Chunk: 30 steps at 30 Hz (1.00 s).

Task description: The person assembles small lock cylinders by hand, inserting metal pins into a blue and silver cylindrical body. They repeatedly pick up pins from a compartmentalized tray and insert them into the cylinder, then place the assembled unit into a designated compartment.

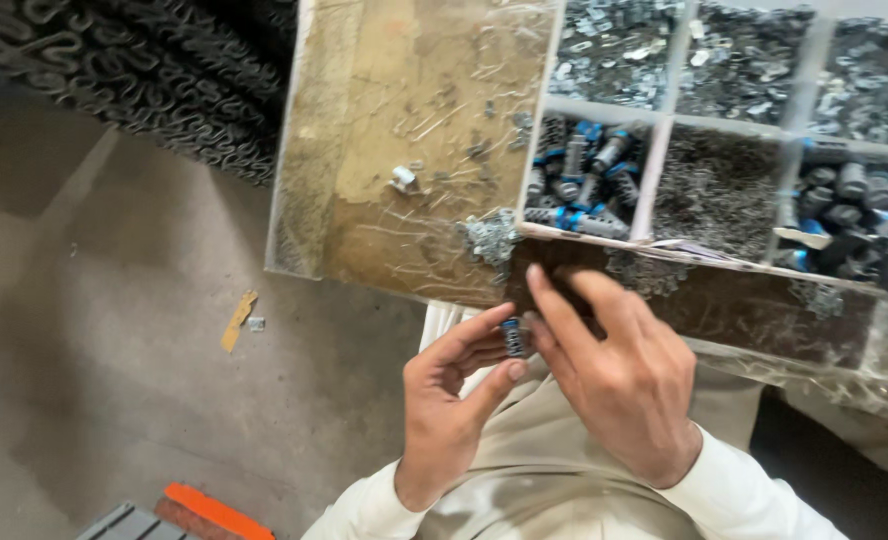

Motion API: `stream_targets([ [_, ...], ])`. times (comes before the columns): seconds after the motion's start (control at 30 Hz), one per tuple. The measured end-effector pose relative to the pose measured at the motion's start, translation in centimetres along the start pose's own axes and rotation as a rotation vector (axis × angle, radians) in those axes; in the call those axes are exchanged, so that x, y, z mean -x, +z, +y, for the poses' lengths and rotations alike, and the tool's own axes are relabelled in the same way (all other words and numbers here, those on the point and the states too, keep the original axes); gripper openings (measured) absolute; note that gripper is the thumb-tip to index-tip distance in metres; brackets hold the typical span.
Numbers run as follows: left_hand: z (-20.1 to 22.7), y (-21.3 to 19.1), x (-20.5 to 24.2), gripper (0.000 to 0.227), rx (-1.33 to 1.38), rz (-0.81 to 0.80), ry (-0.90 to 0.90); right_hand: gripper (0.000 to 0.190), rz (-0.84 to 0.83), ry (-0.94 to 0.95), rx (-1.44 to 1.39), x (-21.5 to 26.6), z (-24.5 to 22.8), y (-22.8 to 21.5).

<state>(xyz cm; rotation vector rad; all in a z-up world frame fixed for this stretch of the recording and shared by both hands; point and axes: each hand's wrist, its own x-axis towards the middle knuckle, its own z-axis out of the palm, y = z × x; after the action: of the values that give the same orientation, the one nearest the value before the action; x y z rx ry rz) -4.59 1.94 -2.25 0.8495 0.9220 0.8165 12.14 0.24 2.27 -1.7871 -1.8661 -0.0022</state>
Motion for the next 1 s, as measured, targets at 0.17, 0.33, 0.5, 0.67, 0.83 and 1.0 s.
stream_targets([
  [0.17,-0.4,0.5,0.0,0.05,0.013,-0.017,-0.039,0.025,0.028,0.132,-0.257,1.5,0.9,-0.9],
  [0.33,-0.4,1.8,0.3,0.049,0.015,-0.115,-0.056,0.023,0.058,0.371,-0.406,4.2,0.5,-1.1],
  [0.5,0.0,2.8,0.2,0.048,-0.13,-0.186,-0.001,0.022,0.077,0.399,-0.442,5.8,0.9,-1.5],
  [0.67,0.6,3.1,0.4,0.048,-0.142,-0.215,0.014,0.017,0.114,0.437,-0.597,6.3,1.2,-2.4],
  [0.83,0.7,3.4,0.3,0.048,-0.199,-0.234,0.021,0.018,0.03,0.463,-0.488,6.0,0.9,-2.6],
  [1.0,0.6,3.6,0.1,0.049,-0.245,-0.239,0.046,0.018,0.038,0.449,-0.426,6.0,0.7,-2.6],
])
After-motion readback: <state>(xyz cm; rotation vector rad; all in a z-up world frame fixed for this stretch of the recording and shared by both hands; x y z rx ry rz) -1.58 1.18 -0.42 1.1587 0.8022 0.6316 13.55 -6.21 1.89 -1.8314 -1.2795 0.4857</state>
